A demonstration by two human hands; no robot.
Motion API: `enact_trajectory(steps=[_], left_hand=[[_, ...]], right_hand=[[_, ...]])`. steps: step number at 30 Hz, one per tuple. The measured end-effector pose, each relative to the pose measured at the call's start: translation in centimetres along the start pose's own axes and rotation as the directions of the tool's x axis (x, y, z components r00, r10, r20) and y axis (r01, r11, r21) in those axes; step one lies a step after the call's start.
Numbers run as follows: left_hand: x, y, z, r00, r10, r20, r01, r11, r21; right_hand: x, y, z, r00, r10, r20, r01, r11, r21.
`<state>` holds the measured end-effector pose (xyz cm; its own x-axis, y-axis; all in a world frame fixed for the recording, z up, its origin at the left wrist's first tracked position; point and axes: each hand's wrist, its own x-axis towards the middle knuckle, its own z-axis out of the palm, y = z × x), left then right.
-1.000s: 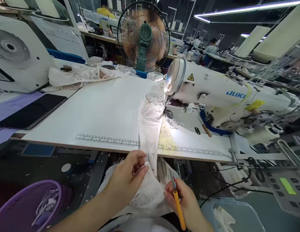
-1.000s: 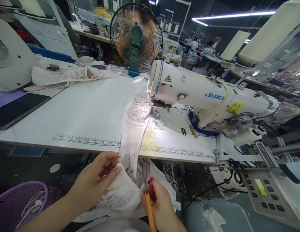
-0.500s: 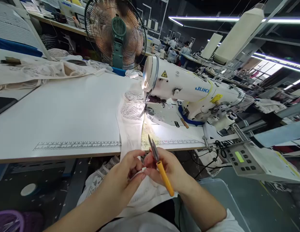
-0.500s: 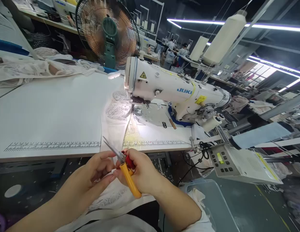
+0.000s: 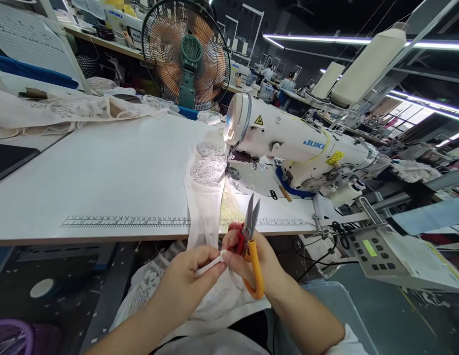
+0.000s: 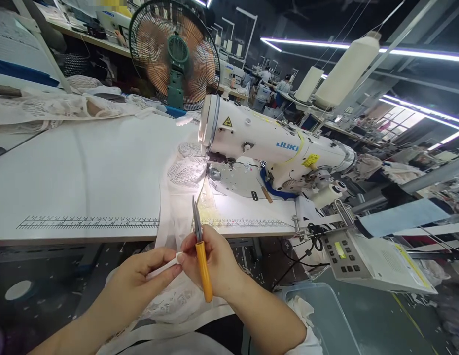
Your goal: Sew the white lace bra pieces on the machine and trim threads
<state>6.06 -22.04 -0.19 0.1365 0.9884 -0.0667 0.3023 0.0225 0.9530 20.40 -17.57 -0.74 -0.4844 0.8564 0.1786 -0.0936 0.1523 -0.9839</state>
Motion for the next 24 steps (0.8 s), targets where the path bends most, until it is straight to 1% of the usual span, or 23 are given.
enact_trajectory(steps=[3, 4, 6, 7, 9, 12, 14, 16, 20, 24], left_hand=[[0.4, 0.0, -0.3, 0.995, -0.070, 0.073, 0.083, 0.979, -0.185], [0.5, -0.1, -0.4, 0.992, -0.084, 0.097, 0.104, 0.968, -0.228], [0.6, -0.4, -0.6, 0.986, -0.107, 0.129, 0.141, 0.948, -0.287], [0.7, -0.5, -0.7, 0.983, -0.123, 0.136, 0.159, 0.940, -0.302], [0.9, -0.7, -1.0, 0.977, -0.158, 0.145, 0.197, 0.928, -0.315], [1.2, -0.7, -1.3, 0.967, -0.184, 0.176, 0.231, 0.923, -0.306], [1.4, -0.7, -1.4, 0.963, -0.195, 0.188, 0.244, 0.925, -0.292], [1.6, -0.6, -1.5, 0.955, -0.229, 0.190, 0.275, 0.923, -0.269], [1.9, -0.5, -1.4, 0.931, -0.307, 0.195, 0.348, 0.909, -0.230], [2.0, -0.7, -1.3, 0.929, -0.319, 0.190, 0.356, 0.911, -0.210]], right_hand=[[0.1, 0.2, -0.2, 0.999, 0.032, -0.006, -0.032, 0.999, -0.012], [0.1, 0.4, -0.5, 0.999, 0.050, 0.022, -0.050, 0.999, -0.020], [-0.2, 0.7, -1.4, 0.986, 0.107, 0.124, -0.102, 0.994, -0.044], [-0.4, 0.8, -1.9, 0.972, 0.142, 0.187, -0.130, 0.989, -0.074], [-0.9, 1.2, -3.0, 0.929, 0.204, 0.309, -0.152, 0.971, -0.182], [-1.5, 1.3, -4.1, 0.854, 0.268, 0.446, -0.088, 0.919, -0.384], [-1.9, 1.3, -4.3, 0.816, 0.299, 0.494, -0.029, 0.876, -0.481], [-2.2, 1.3, -4.2, 0.816, 0.311, 0.488, 0.013, 0.833, -0.553], [-2.7, 1.5, -4.4, 0.852, 0.319, 0.415, 0.052, 0.737, -0.674], [-3.0, 1.6, -4.6, 0.848, 0.360, 0.390, 0.041, 0.687, -0.725]])
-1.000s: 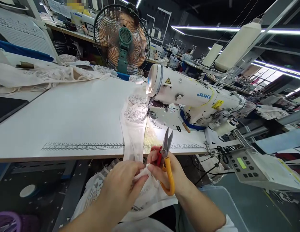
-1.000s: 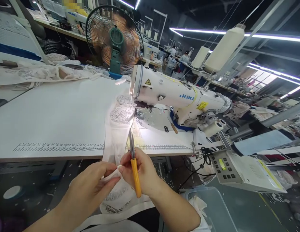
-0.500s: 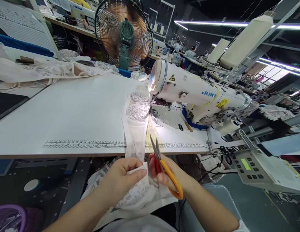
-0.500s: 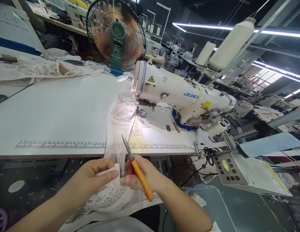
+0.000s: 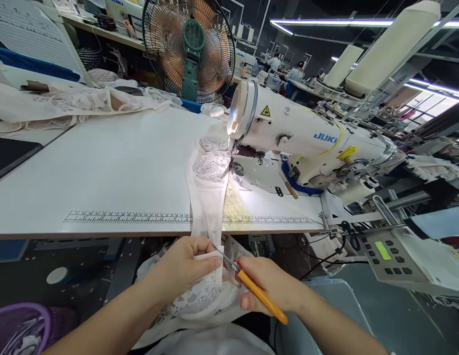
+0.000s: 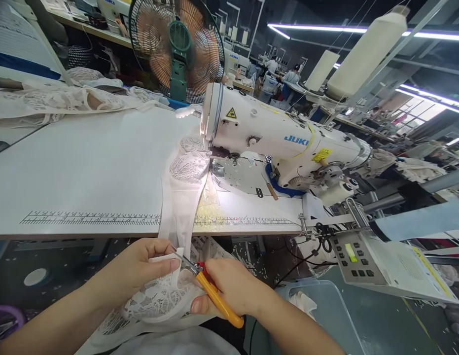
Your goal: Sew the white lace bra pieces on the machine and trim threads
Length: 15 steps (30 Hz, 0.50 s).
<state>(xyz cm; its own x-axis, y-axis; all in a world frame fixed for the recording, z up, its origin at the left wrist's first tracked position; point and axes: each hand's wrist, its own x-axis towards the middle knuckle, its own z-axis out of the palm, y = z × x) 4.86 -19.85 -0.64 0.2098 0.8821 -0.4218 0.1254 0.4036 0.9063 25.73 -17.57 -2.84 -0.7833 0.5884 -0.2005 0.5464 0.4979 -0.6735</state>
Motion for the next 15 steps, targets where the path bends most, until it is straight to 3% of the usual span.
enact_trajectory(steps=[15], left_hand=[[0.77, -0.50, 0.01, 0.998, -0.061, 0.023, 0.064, 0.984, -0.166]], right_hand=[[0.00, -0.25, 0.85, 0.995, 0.083, -0.062, -0.074, 0.987, 0.142]])
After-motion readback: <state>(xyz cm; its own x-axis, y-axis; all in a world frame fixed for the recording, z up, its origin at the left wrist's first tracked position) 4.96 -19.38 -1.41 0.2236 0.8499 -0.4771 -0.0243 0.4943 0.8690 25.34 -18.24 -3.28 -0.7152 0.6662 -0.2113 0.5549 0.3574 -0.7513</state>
